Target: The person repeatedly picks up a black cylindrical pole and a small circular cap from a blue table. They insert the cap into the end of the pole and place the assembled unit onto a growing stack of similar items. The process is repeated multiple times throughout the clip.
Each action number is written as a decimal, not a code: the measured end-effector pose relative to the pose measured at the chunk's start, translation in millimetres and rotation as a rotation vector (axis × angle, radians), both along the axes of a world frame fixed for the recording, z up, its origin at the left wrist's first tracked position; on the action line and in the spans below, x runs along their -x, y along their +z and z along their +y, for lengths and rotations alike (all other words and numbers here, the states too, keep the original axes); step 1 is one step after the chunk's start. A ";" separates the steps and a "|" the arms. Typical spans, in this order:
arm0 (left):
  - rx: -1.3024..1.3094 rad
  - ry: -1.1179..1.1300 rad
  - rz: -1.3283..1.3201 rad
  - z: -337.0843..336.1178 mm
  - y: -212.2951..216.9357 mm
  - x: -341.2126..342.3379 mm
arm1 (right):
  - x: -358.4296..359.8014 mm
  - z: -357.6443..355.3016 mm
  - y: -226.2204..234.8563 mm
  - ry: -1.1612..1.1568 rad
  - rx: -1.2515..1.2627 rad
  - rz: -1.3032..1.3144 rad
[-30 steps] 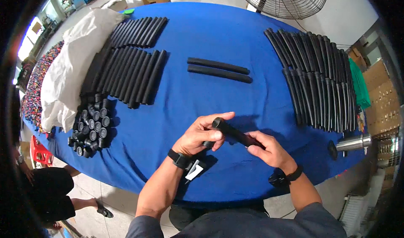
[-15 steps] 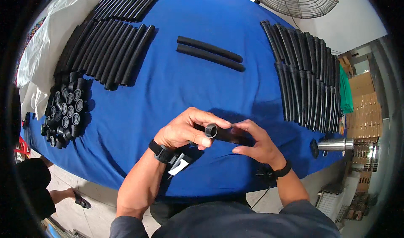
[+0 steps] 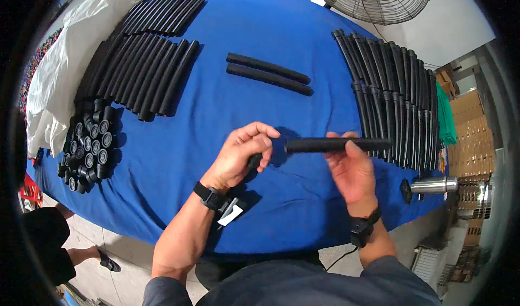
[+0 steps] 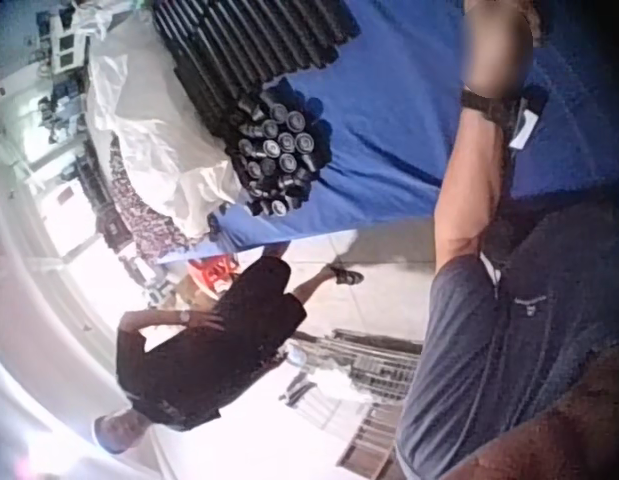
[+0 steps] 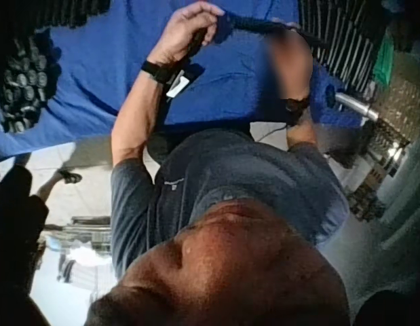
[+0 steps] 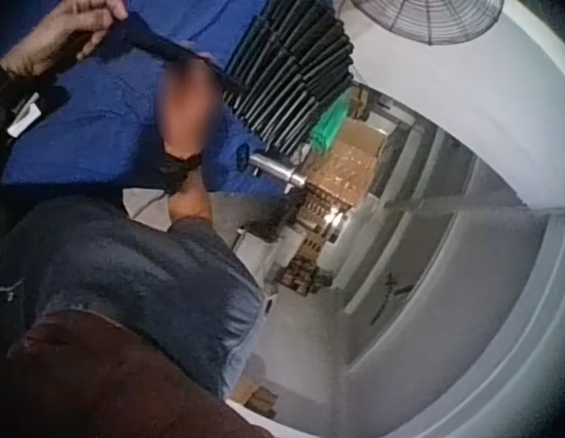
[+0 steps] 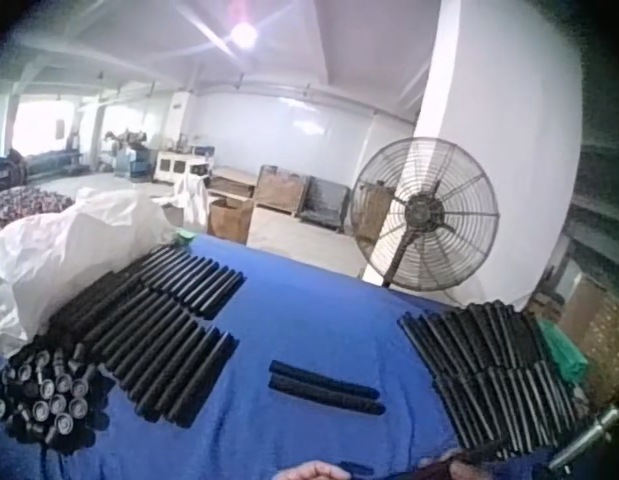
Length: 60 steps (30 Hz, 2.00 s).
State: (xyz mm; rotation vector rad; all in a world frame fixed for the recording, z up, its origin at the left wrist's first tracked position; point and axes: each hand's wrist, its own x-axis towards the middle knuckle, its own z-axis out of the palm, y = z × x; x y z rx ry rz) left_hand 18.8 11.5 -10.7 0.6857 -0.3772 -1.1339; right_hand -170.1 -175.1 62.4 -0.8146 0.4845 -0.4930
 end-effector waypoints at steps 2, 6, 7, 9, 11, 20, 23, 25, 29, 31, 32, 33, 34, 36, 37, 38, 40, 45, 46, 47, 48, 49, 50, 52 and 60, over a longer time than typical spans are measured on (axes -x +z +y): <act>0.073 -0.077 -0.062 1.5 15.1 6.4 | 9.8 -1.0 -24.3 0.011 -0.370 -0.009; 0.100 -0.202 -0.115 9.1 17.6 5.4 | -3.5 35.2 -42.8 0.050 -0.583 0.019; 0.078 -0.218 -0.133 9.5 17.6 5.3 | -4.2 39.3 -43.5 0.074 -0.556 0.047; 0.086 -0.210 -0.115 10.1 15.1 4.7 | 2.4 38.9 -41.4 0.279 -0.437 0.104; 0.109 -0.202 -0.101 12.0 14.0 3.1 | 19.1 24.7 -31.9 0.649 -0.244 0.162; 0.182 -0.238 -0.064 11.4 14.7 3.7 | -9.8 13.8 -31.3 0.244 1.670 0.500; 0.176 -0.234 -0.030 13.3 13.9 2.3 | -2.3 13.7 -24.6 0.378 1.215 0.512; 0.187 -0.248 -0.072 12.1 12.0 1.9 | 8.1 4.2 -20.9 0.541 1.000 0.498; 0.183 -0.262 -0.094 11.8 10.6 2.3 | 13.1 1.0 -14.8 0.614 1.007 0.530; 0.182 -0.255 -0.074 12.4 10.9 2.7 | 5.0 11.1 -9.0 0.550 1.169 0.467; 0.185 -0.253 -0.059 12.6 10.1 3.0 | 1.9 14.4 -8.0 0.517 1.249 0.434; 0.190 -0.252 -0.045 12.2 10.1 2.8 | 3.5 11.7 -10.1 0.525 1.243 0.452; 0.186 -0.256 -0.052 11.9 10.3 2.5 | 7.4 6.0 -14.9 0.532 1.238 0.470; 0.173 -0.263 -0.066 12.0 10.1 1.7 | 14.3 -1.1 -22.3 0.537 1.171 0.486; 0.190 -0.219 -0.065 11.3 9.9 1.6 | 17.7 -2.9 -25.6 0.535 1.109 0.483; 0.207 -0.176 -0.065 9.2 10.0 2.2 | 19.7 -3.2 -27.6 0.531 1.048 0.481; 0.279 0.026 -0.008 3.1 3.0 2.9 | 16.6 4.0 -24.0 0.481 0.829 0.482; 0.328 0.193 0.428 2.8 -9.9 -11.1 | 14.9 10.1 -9.0 0.476 0.603 0.552; 0.343 0.178 0.454 1.9 -11.0 -9.5 | 17.5 8.0 -11.6 0.507 0.627 0.580; 0.357 0.163 0.480 1.4 -12.4 -9.1 | 20.7 5.7 -16.3 0.538 0.651 0.609; 0.336 0.176 0.480 1.7 -7.7 -8.5 | 24.6 3.8 -19.6 0.567 0.675 0.644; 0.345 0.156 0.478 0.8 -8.5 -8.9 | 26.9 2.7 -21.7 0.568 0.657 0.651; 0.353 0.135 0.477 -0.1 -9.9 -9.5 | 28.6 1.9 -23.5 0.568 0.638 0.659; 0.374 0.102 0.479 0.8 -11.3 -10.7 | 26.5 3.3 -23.8 0.572 0.642 0.694; 0.378 0.066 0.454 3.6 -7.4 -8.7 | 27.4 6.4 -14.9 0.531 0.806 0.834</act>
